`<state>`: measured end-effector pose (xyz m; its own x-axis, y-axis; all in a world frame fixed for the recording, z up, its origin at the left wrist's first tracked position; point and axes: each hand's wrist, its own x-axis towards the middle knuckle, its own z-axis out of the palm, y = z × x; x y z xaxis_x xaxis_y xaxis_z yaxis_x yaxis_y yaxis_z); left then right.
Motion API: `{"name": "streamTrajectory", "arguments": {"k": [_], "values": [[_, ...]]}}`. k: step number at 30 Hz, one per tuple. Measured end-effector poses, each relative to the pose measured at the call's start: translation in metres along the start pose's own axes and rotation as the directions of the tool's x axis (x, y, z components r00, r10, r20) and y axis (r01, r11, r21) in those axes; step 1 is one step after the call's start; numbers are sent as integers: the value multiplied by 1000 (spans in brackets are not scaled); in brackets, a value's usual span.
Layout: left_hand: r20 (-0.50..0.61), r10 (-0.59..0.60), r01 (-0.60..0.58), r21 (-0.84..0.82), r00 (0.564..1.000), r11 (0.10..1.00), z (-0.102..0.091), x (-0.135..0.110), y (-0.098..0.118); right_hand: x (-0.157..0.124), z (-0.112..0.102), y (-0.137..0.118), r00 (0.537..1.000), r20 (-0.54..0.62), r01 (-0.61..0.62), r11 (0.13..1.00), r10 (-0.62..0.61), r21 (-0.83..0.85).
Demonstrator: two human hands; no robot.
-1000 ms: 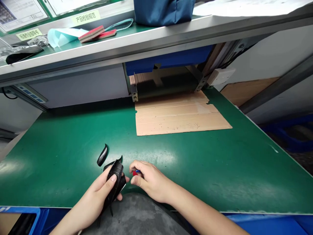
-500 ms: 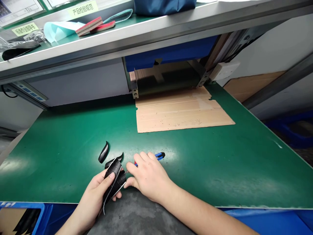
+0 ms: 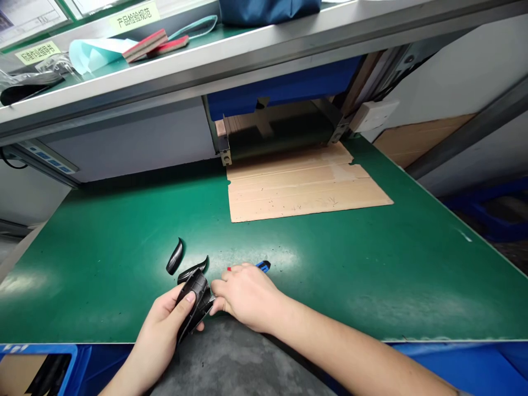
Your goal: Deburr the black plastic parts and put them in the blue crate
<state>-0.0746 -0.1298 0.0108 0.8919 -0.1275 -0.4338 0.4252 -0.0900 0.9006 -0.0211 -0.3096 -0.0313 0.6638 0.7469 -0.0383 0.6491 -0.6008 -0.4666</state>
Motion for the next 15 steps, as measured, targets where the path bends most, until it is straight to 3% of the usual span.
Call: {"name": "streamTrajectory", "arguments": {"k": [2,4,6,8,11,15], "values": [[-6,-1,0,-4,1000,1000,1,-1,0,-2,1,6,997,55,33,956,-52,291],[-25,-15,14,-21,1000,1000,1,-2,0,-4,3,9,995,74,15,813,-71,582],[-40,-27,25,-46,999,999,1,-3,-1,-5,6,10,1000,26,-10,659,-14,752],[-45,-40,36,-83,998,996,0,-3,-2,-6,10,7,994,-69,8,597,80,802],[-58,-71,62,-151,996,987,0,-2,-5,-7,15,1,968,-170,28,589,186,807],[-36,-71,63,-190,997,980,0,-1,-10,-10,22,0,911,-211,-57,613,355,788]]}}
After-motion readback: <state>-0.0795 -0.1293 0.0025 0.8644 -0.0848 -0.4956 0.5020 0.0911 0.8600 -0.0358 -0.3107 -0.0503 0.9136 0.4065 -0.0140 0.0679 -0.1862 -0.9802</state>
